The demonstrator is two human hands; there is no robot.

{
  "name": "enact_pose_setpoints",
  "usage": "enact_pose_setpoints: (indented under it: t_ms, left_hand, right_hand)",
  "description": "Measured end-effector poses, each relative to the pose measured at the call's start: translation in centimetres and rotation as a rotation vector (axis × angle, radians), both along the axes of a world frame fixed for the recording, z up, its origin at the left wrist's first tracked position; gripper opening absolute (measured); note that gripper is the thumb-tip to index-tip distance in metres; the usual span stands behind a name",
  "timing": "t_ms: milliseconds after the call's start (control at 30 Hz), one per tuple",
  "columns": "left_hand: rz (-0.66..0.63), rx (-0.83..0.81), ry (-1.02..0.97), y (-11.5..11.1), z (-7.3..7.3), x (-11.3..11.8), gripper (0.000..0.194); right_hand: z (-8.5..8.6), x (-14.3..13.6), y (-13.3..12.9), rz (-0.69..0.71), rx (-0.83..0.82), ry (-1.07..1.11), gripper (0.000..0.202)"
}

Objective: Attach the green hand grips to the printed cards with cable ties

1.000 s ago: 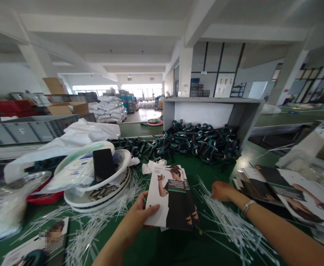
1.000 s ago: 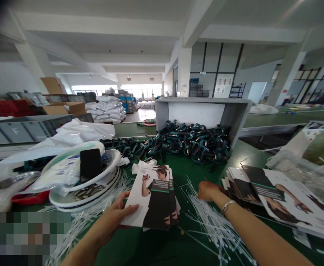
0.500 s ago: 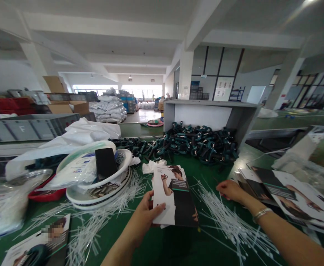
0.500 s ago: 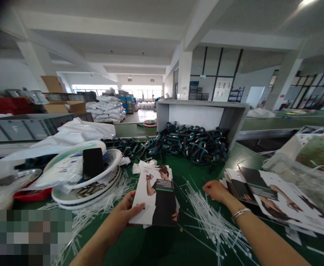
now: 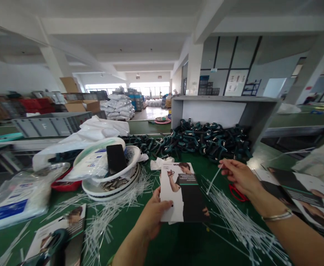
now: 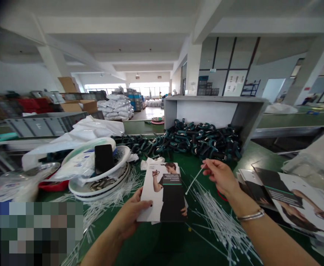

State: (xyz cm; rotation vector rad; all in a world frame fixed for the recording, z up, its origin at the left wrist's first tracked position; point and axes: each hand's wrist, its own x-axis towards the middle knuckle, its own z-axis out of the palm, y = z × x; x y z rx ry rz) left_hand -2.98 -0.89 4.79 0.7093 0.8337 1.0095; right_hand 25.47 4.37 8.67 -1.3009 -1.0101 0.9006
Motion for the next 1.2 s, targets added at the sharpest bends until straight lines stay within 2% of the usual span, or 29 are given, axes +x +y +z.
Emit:
enact_pose_setpoints:
  t_ms: [167,233,333,467,567,667,767,867,933,1000,1100,1167,1200]
  left_hand:
    - [0.048,0.075,0.011,-0.8,0.1,0.1,0.105]
    - [0.027,0.145,0.075,-1.1,0.0,0.0,0.091]
    - [-0.036,0.191,0.256,-1.4,-0.3,-0.2,0.05]
    - [-0.032,0.181,0.394,-1.5,-0.2,-0.3,0.046]
    - [-0.035,0.147,0.436,-1.6,-0.2,-0.5,0.046]
    - [-0.019,0.13,0.443,-1.6,-0.4,-0.7,0.046]
    - [0.006,0.052,0.351,-1.4,-0.4,-0.7,0.046]
    - [-0.005,0.012,0.248,-1.3,-0.3,-0.5,0.045]
    - [-0.023,0.033,0.221,-1.5,-0.5,-0.2,0.045]
    - [-0.021,0.055,0.216,-1.6,-0.8,-0.1,0.045]
    - [0.014,0.065,0.202,-1.7,-1.4,-0.3,0.047]
    - [0.062,0.069,0.178,-1.6,-1.4,-0.7,0.059]
    - [0.077,0.068,0.166,-1.5,-1.3,-0.9,0.072]
  right_hand:
    - [0.0,-4.1,-0.1,0.125,-0.05,0.141,0.039]
    - [-0.1,-5.7,-0.2,0.161,-0.073,0.168,0.04]
    - [-0.4,-8.1,-0.2,0.211,-0.066,0.15,0.042]
    - [-0.8,-10.2,-0.3,0.269,-0.027,0.112,0.043]
    - [-1.0,-10.4,-0.3,0.281,-0.003,0.038,0.043]
    - [-0.8,-9.9,-0.6,0.167,0.102,-0.305,0.035]
    - [-0.5,-9.5,-1.9,0.037,0.432,-0.918,0.03]
    - [-1.0,-9.7,-3.4,0.126,0.723,-1.414,0.037]
    - [-1.9,-9.8,-3.7,0.157,0.802,-1.562,0.034]
    - [-2.7,-9.4,-3.3,0.159,0.83,-1.589,0.031]
    - [-3.1,-8.6,-2.4,0.16,0.796,-1.487,0.035]
    - [-2.9,-8.5,-2.3,0.144,0.745,-1.307,0.033]
    - [-2.7,-8.6,-2.5,0.134,0.708,-1.187,0.03]
